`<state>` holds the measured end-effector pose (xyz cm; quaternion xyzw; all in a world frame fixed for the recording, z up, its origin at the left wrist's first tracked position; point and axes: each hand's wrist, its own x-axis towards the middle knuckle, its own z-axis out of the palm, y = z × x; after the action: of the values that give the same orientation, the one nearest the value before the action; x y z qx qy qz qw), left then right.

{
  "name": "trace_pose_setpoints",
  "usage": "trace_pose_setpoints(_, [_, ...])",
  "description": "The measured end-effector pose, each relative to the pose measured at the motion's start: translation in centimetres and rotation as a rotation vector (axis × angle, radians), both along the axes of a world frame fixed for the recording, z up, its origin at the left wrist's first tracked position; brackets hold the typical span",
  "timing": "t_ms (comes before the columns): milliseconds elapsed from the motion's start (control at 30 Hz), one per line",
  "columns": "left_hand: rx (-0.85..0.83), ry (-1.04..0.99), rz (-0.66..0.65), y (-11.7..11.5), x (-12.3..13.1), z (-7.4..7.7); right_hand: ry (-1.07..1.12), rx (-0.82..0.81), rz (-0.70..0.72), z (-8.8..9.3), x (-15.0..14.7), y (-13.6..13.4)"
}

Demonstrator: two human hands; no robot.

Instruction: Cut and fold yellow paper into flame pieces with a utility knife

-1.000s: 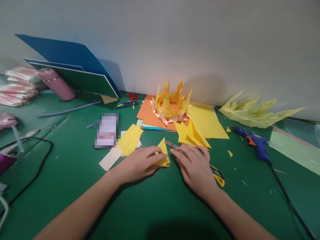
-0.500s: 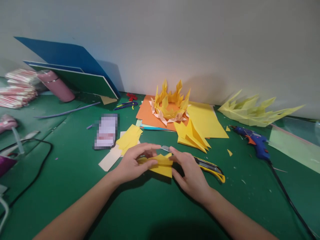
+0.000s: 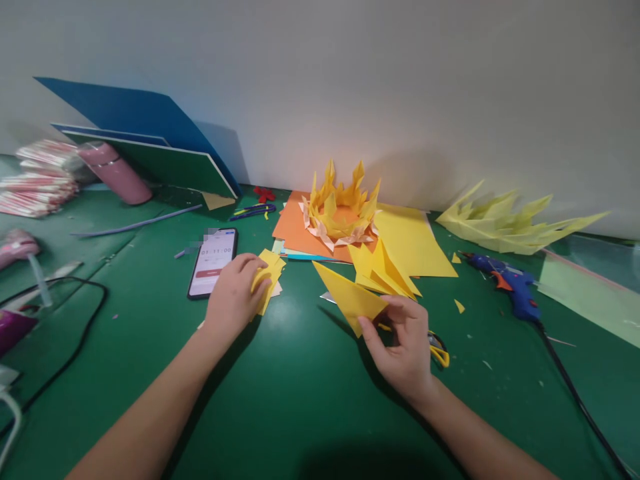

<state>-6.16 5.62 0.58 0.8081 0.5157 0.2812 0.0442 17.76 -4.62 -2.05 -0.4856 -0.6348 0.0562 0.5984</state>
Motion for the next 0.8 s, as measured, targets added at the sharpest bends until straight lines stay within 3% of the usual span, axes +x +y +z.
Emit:
trace_pose_setpoints(133, [0.104,0.188,0.013,-0.5,0.4,-0.7,-0.013,-0.010,0.001,-0.1,0.2,0.0])
trace_pose_setpoints(300, [0.020,0.248,0.055,-0.9,1.2,-1.4,-0.031,-0.021,0.010,-0.5,0.2,-0.1])
trace_pose_setpoints(600, [0.029,0.264,0.069,-1.4,1.5,-0.2,-0.089,-0.039,-0.005,-0.7,0.5,0.0])
trace_pose_setpoints(800, [0.036,0.425,0.046,-2.6,0.4,0.8,-0.112,-0.054,0.003,-0.9,0.9,-0.1])
